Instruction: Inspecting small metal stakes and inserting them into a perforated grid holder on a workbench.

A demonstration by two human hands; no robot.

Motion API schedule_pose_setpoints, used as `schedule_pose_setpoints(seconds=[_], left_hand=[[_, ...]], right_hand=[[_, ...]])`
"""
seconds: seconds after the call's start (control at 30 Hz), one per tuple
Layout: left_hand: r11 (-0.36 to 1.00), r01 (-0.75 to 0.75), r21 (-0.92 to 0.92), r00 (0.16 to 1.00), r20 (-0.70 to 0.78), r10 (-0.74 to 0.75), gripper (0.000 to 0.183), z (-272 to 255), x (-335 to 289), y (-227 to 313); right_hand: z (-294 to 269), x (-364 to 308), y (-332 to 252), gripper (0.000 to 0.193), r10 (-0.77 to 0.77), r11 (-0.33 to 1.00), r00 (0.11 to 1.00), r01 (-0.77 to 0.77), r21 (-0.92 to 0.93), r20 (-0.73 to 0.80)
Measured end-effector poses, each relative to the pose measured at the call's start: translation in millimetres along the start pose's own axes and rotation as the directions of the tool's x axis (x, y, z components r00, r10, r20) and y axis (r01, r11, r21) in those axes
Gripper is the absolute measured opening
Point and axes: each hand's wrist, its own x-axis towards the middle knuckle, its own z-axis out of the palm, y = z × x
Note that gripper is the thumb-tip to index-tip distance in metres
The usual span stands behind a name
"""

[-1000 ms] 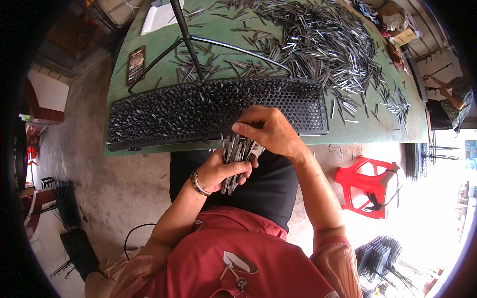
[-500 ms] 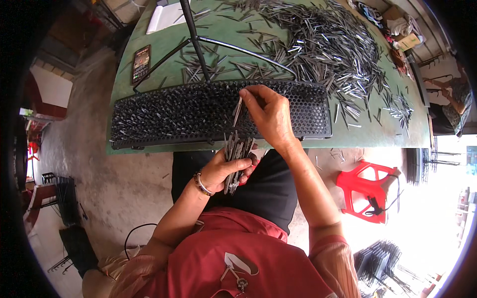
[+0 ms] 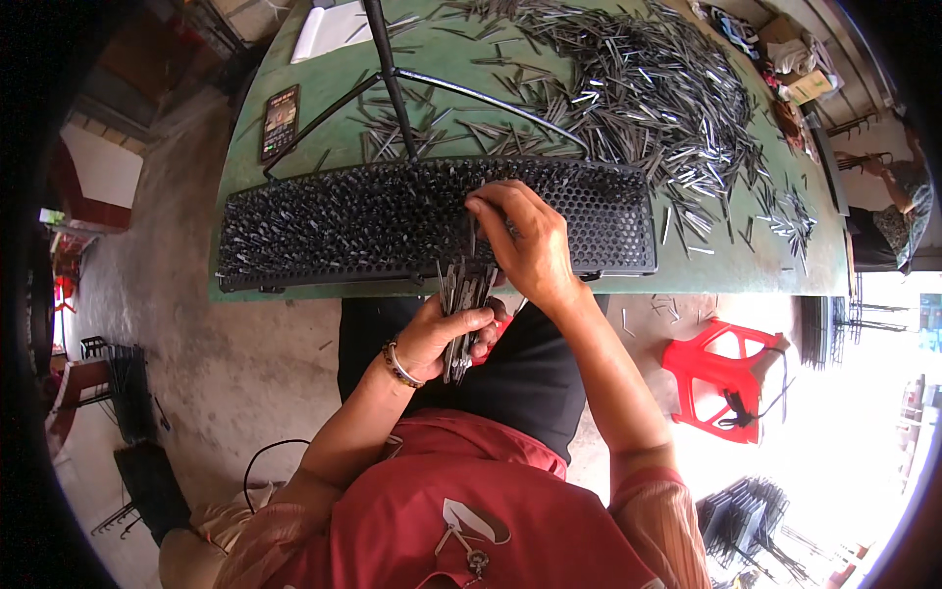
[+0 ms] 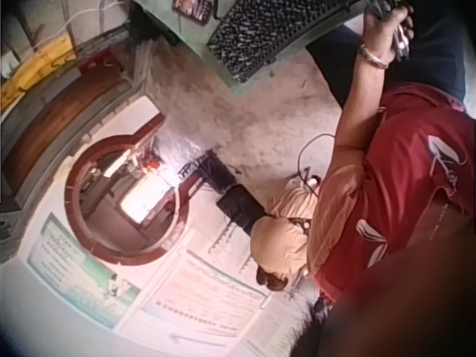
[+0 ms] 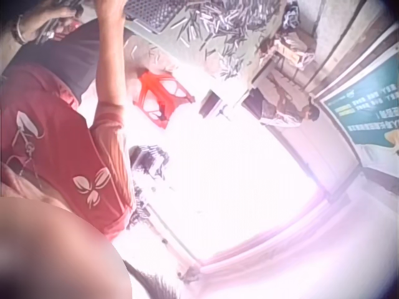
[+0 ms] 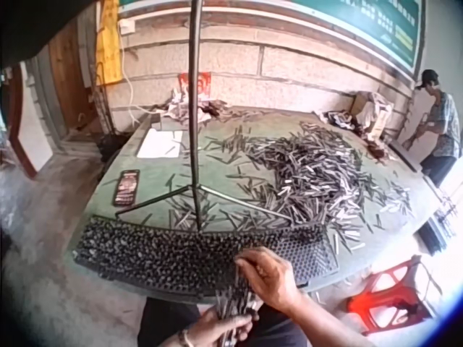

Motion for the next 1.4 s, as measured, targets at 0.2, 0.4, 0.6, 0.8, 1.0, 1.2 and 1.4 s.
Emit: schedule_pose_setpoints(seconds=[0.2, 0.4, 0.6, 0.8, 1.0, 1.2, 1.4], left_hand=[[0.988, -0.046, -0.146, 0.998, -0.043, 0.040, 0.024, 3, -3, -3], [0.978, -0.061, -0.200, 0.998, 0.012, 0.065, 0.037, -4, 0, -9], [0.986, -0.060, -0.156, 0.998, -0.022, 0.057, 0.036, -6, 2, -10], [0.996, 0.000, -0.084, 0.998, -0.062, -0.005, 0.034, -3, -3, -5], [0.999, -0.024, -0.026, 0.997, -0.069, 0.022, 0.035, -6, -7, -8], [0.997, -0.049, -0.051, 0.996, -0.082, 0.045, 0.037, 0, -10, -7], [0.996, -0.081, 0.022, 0.994, -0.074, 0.083, 0.034, -4, -17, -4]], right_hand=[[-16, -16, -19, 0.008, 0.117, 0.989, 0.984, -0.128, 0.078, 0.131], [-23, -10, -22, 0.009, 0.196, 0.956, 0.967, -0.225, 0.188, 0.163], [-1, 3, -2, 0.011, 0.128, 0.989, 0.992, -0.129, 0.077, 0.021], [6, -1, 11, 0.013, -0.115, 0.987, 0.990, 0.124, -0.104, 0.086], [-1, 4, -3, 0.015, -0.171, 0.922, 0.969, 0.221, -0.318, 0.178], [1, 0, 1, 0.017, -0.151, 0.910, 0.959, 0.230, -0.344, 0.241], [-16, -3, -8, 0.029, -0.133, 0.958, 0.955, 0.192, -0.212, 0.266]])
